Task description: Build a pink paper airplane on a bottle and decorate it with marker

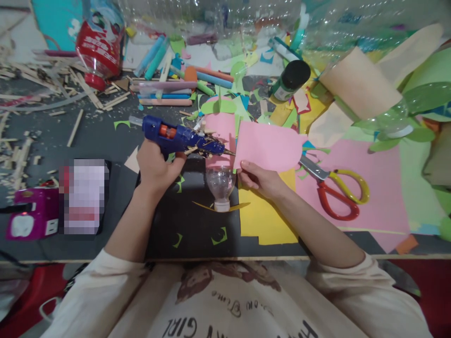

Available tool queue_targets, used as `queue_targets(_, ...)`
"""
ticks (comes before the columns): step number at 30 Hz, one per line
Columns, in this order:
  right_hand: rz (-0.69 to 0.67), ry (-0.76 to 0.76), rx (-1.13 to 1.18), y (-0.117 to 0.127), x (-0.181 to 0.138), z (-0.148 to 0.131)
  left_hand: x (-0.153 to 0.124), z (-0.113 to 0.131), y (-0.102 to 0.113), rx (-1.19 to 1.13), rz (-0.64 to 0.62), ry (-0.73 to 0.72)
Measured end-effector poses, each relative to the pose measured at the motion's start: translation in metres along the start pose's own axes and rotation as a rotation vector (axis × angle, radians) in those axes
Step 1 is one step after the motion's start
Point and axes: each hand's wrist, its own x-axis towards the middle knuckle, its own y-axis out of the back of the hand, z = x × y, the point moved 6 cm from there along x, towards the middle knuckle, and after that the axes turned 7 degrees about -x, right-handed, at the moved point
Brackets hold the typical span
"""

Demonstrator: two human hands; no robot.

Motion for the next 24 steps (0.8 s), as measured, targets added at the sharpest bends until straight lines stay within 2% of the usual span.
queue_targets(11, -0.014, -0.030, -0.014, 0.000, -0.003, 0.005, 0.000, 0.004, 0.003, 0.005, 0.062, 0.028)
queue_targets(24, -0.004, -0.060, 0.000, -0.001, -0.004, 0.006, 0.001, 0.015, 0.008, -0.012, 0.130, -0.025)
